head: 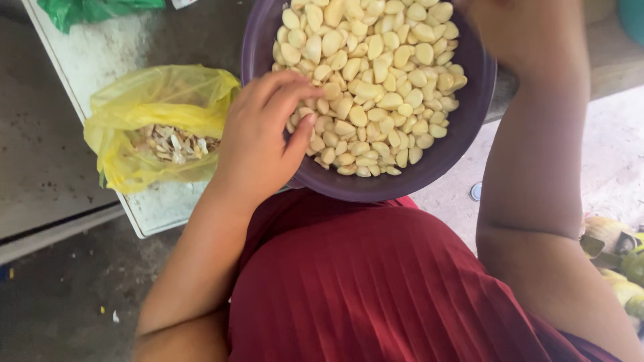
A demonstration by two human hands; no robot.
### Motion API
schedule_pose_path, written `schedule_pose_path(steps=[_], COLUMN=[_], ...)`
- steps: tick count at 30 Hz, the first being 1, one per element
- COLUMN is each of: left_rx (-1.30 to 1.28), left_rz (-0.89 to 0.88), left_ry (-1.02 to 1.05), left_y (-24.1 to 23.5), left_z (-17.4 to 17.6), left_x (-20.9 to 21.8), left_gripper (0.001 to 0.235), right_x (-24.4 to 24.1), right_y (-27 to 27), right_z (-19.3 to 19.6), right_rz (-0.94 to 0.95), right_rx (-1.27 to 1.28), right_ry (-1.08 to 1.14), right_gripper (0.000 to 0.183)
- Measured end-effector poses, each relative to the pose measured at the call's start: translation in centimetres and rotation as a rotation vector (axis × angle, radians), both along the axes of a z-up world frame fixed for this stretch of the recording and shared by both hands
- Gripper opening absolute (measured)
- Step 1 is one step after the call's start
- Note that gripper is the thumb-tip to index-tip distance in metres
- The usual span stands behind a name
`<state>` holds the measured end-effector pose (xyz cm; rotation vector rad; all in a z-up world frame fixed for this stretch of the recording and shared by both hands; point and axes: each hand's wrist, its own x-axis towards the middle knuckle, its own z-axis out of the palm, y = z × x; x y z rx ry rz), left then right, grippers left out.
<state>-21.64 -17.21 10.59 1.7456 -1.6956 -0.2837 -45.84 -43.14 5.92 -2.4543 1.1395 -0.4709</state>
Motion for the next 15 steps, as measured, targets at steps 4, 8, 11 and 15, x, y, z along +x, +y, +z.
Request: schedule_pose_path(steps=[4, 8, 11, 15], left_rx=[0.063, 0.067, 0.126, 0.148], left_rz=[-0.054, -0.093, -0.095, -0.103], left_ry=[-0.048, -0.111, -0.085, 0.186], left_y=[-2.5, -5.2, -6.8, -9.4], left_z=[-0.3, -0.6, -1.2, -1.9], left_x=[-0.7, -1.6, -2.2, -3.0], left_gripper=[0.027, 0.03, 0.027, 0.031], right_x=[0.7, 2.5, 2.4, 1.2], right_y=[1.0, 1.6, 1.5, 1.7], right_z=[-1.6, -2.3, -1.4, 0.7], right_rz=[0.225, 0.185, 0.204, 0.242], right_rx=[-0.16, -0.189, -0.155, 0.662], right_ry=[0.041, 0.113, 0.083, -0.464], right_gripper=[0.019, 0.028, 0.024, 0.046])
